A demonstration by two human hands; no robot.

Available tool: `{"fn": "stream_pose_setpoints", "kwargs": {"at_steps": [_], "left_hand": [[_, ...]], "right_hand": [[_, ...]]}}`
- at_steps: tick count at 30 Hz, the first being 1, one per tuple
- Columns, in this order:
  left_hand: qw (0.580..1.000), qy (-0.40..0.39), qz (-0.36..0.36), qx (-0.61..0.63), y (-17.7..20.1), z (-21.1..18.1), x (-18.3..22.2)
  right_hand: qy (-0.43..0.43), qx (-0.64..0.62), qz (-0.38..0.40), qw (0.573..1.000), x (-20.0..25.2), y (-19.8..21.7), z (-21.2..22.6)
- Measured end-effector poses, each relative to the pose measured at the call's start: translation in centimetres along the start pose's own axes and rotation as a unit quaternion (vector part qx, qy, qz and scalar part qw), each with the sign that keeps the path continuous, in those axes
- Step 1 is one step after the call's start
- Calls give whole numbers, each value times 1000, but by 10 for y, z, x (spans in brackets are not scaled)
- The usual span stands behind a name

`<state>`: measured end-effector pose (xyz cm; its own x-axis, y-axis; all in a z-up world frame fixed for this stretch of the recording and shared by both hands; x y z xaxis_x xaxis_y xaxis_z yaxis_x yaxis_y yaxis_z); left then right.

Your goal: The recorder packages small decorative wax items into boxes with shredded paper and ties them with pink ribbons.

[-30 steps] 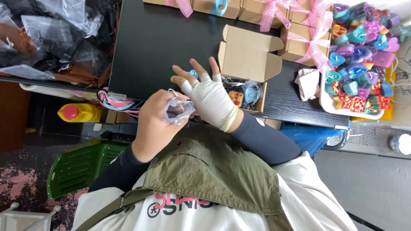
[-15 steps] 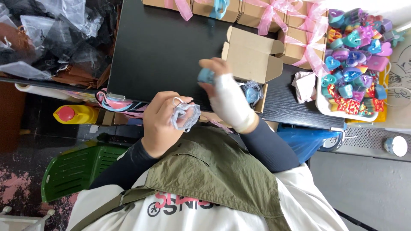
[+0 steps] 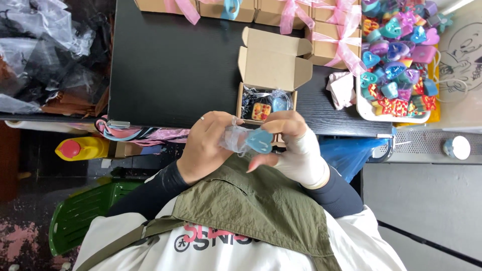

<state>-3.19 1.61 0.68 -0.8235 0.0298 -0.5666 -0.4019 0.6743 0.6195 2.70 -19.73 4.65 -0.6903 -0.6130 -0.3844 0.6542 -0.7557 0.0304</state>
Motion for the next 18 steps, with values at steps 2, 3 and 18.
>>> {"fn": "stream_pose_setpoints", "kwargs": {"at_steps": [2,3,18], "left_hand": [[1000,-7,12,18,1,-3,-5],[999,-12,23,35,1,-4,-7],[942,179,102,267,-37,0,15]], "right_hand": [[43,98,26,994,-8,-1,9],[85,194,56,976,-12,-3,13],[192,284,145,928,-21,-9,-1]]}}
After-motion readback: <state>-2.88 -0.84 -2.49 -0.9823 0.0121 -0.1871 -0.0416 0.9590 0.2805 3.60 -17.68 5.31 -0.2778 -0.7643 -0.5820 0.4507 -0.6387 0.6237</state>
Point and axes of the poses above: each hand's wrist, its own x-axis away from the middle knuckle, its own y-axis out of the back of the hand, z = x × y, the point moved 1 cm from there along -x, towards the middle knuckle, and after that the axes turned 14 degrees about -x, right-handed, at the moved point
